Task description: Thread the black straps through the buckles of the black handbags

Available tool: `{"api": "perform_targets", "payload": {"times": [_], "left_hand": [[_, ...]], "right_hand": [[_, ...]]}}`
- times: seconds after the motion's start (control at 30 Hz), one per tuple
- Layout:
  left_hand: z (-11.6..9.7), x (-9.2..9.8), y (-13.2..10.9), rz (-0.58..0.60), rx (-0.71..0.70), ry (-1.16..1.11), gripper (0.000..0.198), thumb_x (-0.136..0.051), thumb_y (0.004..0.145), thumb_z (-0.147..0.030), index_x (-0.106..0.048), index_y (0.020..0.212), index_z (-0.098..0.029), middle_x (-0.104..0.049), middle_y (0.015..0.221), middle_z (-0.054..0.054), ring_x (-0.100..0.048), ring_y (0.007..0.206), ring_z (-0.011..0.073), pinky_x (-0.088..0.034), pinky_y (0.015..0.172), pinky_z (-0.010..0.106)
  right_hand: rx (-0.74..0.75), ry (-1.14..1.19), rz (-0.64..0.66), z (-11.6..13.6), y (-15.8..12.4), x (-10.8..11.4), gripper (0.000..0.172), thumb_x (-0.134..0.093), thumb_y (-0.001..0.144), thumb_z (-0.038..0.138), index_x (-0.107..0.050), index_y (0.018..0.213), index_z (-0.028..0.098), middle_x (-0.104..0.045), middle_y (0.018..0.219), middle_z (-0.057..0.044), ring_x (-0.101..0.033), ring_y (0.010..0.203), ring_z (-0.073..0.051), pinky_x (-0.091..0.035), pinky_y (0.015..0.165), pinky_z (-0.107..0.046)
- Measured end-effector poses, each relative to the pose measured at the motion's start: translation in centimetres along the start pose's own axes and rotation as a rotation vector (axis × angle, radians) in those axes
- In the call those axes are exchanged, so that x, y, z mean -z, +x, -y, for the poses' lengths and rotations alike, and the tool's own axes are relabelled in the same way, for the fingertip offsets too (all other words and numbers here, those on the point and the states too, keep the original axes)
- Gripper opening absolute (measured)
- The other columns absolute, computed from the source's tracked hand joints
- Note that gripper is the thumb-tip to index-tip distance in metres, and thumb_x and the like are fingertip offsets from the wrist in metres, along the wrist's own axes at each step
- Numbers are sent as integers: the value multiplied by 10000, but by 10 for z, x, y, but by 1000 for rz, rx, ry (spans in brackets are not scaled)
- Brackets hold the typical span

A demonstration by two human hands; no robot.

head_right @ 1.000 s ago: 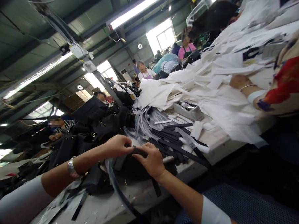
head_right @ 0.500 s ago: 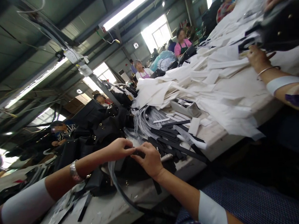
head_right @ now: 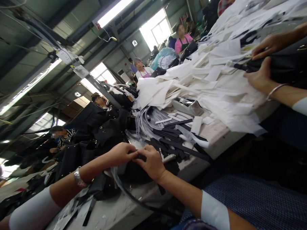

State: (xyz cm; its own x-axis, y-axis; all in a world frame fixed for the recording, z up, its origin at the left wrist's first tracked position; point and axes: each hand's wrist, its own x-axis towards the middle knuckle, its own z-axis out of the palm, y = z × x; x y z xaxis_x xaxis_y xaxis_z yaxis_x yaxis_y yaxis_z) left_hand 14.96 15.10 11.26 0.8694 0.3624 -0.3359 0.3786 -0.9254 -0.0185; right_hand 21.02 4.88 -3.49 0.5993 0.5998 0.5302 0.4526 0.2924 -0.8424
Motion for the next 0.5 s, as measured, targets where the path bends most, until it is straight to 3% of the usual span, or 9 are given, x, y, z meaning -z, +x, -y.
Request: {"api": "perform_targets", "payload": {"times": [0.17,0.27,0.4,0.5], "left_hand": [[7,-5,0,-26,-2,-13,332,-520,888,-387,-662,678,-173,-630,628,11,-539,606,150,-314,562,247],[11,-13,-6,-113,10,-36,293,-542,907,-417,-678,836,-167,-691,784,35,-606,723,176,-384,636,247],[15,-29,-15,-232,-10,-122,441,-659,860,-433,-589,1226,-197,-724,973,55,-667,883,215,-466,769,280],[19,-40,-20,-222,-113,-166,395,-661,872,-438,-612,1208,-236,-739,1055,54,-690,964,236,-486,837,308]], "right_hand": [[-109,108,50,-1,2,9,233,-775,804,212,-729,1031,239,-665,939,-23,-617,932,-206,-478,873,-330],[-180,116,62,0,4,15,236,-764,784,156,-750,1003,240,-681,948,-26,-622,957,-211,-470,901,-342],[-281,141,106,6,6,21,197,-780,740,176,-778,934,213,-675,865,-25,-615,758,-173,-490,746,-311],[-359,195,141,10,6,25,167,-755,732,182,-787,896,189,-691,824,-31,-609,705,-164,-481,687,-292]]}}
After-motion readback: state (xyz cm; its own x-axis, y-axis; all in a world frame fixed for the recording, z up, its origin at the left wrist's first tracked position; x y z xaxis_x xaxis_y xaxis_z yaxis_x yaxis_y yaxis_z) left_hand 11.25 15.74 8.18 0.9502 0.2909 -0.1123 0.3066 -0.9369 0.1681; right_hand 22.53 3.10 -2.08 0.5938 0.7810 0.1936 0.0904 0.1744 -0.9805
